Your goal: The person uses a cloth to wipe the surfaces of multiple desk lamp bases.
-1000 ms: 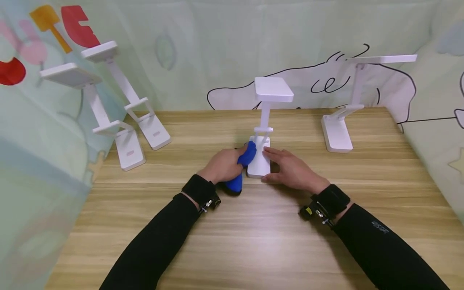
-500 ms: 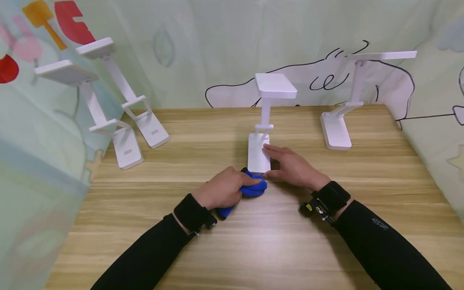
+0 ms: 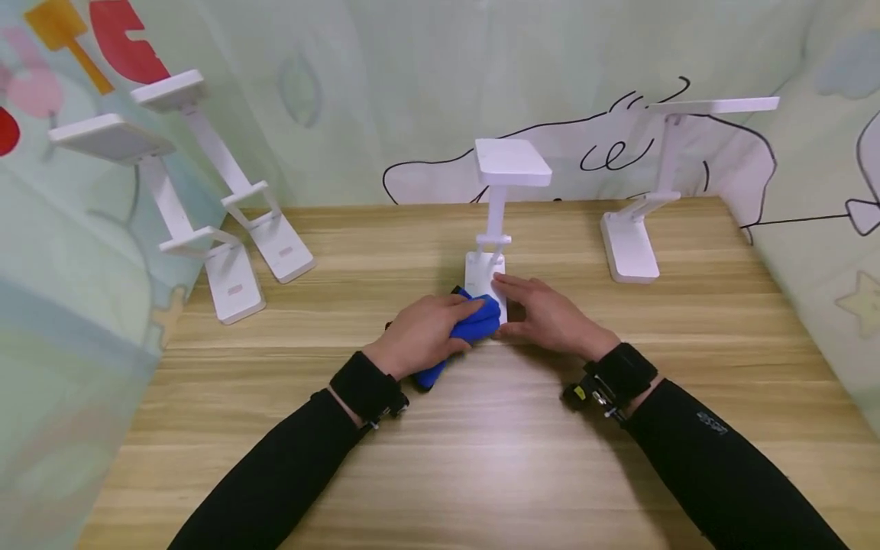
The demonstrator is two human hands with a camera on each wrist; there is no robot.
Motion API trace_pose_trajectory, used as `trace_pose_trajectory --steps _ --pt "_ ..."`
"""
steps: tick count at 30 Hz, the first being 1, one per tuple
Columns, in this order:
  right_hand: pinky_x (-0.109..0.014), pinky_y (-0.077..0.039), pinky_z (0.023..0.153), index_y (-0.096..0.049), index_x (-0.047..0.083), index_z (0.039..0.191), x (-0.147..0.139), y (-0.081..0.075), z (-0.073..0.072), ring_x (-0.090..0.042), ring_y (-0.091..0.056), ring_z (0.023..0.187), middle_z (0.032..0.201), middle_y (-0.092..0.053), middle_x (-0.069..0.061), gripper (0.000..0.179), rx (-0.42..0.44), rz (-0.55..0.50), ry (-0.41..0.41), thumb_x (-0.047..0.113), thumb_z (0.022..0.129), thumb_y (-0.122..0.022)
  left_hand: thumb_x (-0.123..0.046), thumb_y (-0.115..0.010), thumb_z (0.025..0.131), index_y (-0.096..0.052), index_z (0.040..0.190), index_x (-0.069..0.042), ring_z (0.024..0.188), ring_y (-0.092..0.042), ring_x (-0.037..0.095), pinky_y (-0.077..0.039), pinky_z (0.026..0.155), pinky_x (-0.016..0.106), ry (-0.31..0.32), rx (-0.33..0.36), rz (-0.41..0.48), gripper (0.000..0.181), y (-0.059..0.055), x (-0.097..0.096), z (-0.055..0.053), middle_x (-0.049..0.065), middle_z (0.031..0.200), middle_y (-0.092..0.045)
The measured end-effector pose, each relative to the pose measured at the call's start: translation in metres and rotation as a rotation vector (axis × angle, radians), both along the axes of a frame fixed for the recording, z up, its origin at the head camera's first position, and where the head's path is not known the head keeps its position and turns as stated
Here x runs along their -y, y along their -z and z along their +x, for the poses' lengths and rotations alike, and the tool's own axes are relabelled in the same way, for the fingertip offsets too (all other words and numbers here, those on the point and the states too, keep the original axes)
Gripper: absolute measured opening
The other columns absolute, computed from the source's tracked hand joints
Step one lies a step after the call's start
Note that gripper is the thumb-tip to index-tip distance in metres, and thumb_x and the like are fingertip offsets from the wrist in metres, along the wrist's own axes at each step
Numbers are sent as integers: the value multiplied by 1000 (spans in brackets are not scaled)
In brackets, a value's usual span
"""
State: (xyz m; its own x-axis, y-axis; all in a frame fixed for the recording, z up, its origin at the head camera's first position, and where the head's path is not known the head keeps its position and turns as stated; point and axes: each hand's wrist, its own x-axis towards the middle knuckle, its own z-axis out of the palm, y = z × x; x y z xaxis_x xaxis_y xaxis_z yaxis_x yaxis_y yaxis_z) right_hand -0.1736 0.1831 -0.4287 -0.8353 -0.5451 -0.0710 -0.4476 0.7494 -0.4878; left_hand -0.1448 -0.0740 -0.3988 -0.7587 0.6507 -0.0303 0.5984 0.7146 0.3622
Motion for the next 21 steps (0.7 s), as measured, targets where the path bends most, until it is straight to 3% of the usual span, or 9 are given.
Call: trace_pose_trajectory --steps 4,8,12,17,21 --pt "-59 -37 120 -42 1 160 -1 1 1 -45 -44 148 167 -40 -18 85 -14 -8 -11 33 93 -83 -45 -74 98 -62 149 -14 120 -70 28 -58 100 41 13 -88 -45 61 4 -12 -4 12 139 -70" --pt "-60 -37 120 -42 0 160 -1 2 1 -45 -44 148 167 -40 -19 84 -22 0 -5 30 93 -83 -41 -77 96 -70 141 -15 110 -72 25 -60 93 38 0 -151 -75 52 8 -22 -8 10 128 -73" --pt "-61 -33 122 -41 1 160 -1 2 1 -45 -43 148 168 -38 -18 83 -17 1 -9 30 94 -82 -35 -82 94 -68 133 -15 99 -72 25 -61 85 38 -9 -198 -106 47 14 -26 -9 11 119 -70" --pt "-60 -36 121 -42 1 160 1 2 0 -44 -44 148 168 -39 -18 85 -18 4 -6 35 93 -82 -23 -83 93 -62 133 -11 96 -73 27 -62 82 40 -34 -174 -95 46 15 -21 -12 13 115 -70" --pt "-59 -40 118 -42 1 160 0 3 -1 -44 -46 147 167 -40 -19 88 -18 25 9 39 91 -83 -11 -74 97 -63 135 -9 101 -74 30 -62 86 43 -68 -126 -104 40 15 -9 -20 14 117 -74"
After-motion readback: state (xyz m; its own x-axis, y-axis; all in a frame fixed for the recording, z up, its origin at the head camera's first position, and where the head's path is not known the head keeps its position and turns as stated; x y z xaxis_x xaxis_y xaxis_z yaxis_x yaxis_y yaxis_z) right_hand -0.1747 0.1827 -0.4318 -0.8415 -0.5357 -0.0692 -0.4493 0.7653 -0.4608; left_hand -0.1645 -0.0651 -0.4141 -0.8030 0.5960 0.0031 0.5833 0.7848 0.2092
